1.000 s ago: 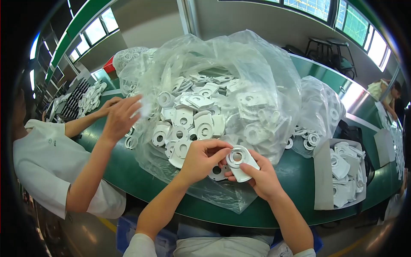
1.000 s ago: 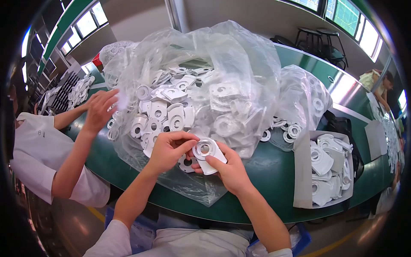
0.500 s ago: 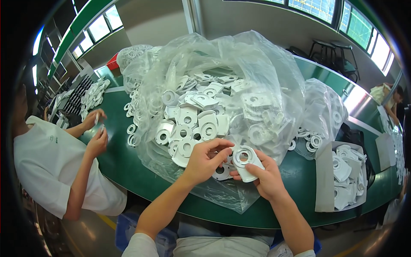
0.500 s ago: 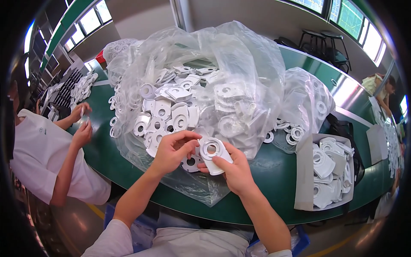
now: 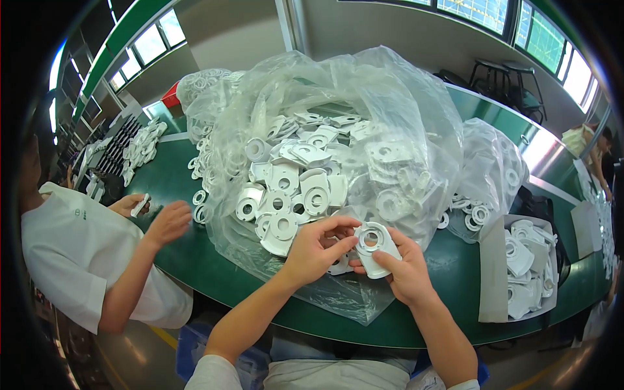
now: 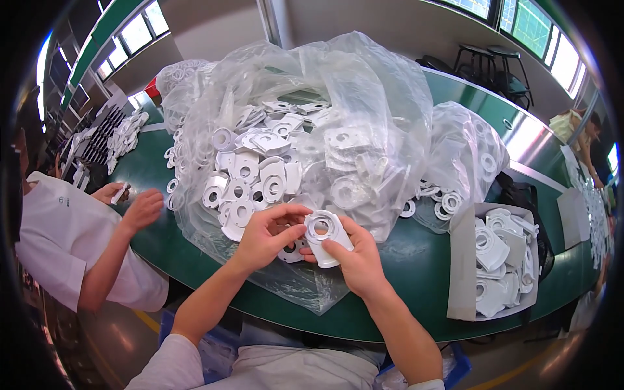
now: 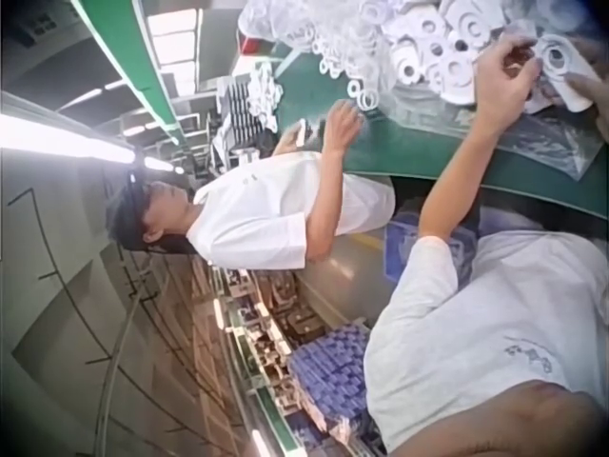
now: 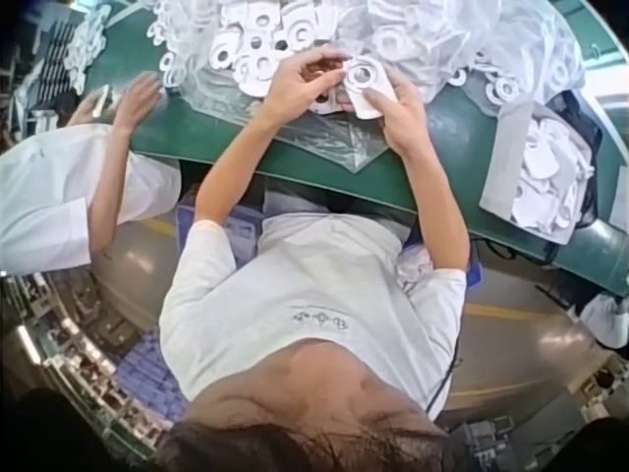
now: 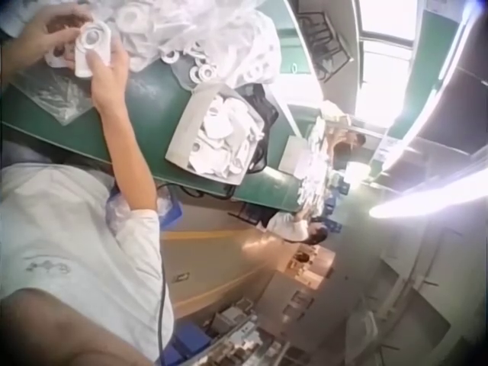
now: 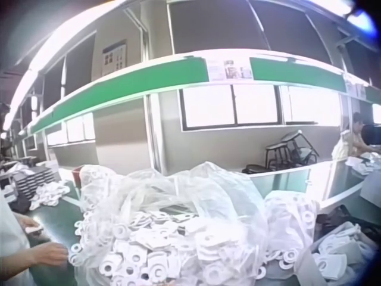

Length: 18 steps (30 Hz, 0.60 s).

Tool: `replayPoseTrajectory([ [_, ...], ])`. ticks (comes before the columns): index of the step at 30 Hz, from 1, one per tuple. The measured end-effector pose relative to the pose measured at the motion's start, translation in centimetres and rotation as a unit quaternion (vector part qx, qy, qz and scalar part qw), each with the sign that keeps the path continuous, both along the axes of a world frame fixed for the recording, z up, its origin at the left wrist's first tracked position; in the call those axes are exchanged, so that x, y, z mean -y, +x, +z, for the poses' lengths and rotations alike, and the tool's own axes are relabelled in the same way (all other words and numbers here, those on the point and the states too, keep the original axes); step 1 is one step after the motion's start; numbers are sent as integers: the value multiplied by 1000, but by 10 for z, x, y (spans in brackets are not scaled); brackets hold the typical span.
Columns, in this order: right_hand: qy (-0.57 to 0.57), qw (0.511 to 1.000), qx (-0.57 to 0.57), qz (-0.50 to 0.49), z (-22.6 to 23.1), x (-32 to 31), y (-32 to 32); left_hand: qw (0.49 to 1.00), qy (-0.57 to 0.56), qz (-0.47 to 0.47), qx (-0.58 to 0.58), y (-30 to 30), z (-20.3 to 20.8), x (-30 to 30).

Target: Assembling small white plastic components by hand at a factory workbench.

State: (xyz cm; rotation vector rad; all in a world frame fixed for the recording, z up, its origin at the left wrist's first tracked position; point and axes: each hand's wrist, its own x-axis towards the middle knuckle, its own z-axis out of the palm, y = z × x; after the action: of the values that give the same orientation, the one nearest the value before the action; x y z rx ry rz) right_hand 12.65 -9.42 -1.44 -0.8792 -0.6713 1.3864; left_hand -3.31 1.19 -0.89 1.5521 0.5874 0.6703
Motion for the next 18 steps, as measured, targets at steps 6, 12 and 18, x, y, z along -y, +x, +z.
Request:
replayPoseTrajectory([
  [6, 35, 996, 79, -2, -1, 0, -6, 998, -62, -12, 25, -1, -6, -3],
  [12, 28, 994, 99, -23, -3, 0, -8, 994, 104, 40, 16, 3, -8, 8],
  [18, 21, 991, 132, -17, 1, 2, -5, 1000, 2, 5, 21, 2, -11, 8],
])
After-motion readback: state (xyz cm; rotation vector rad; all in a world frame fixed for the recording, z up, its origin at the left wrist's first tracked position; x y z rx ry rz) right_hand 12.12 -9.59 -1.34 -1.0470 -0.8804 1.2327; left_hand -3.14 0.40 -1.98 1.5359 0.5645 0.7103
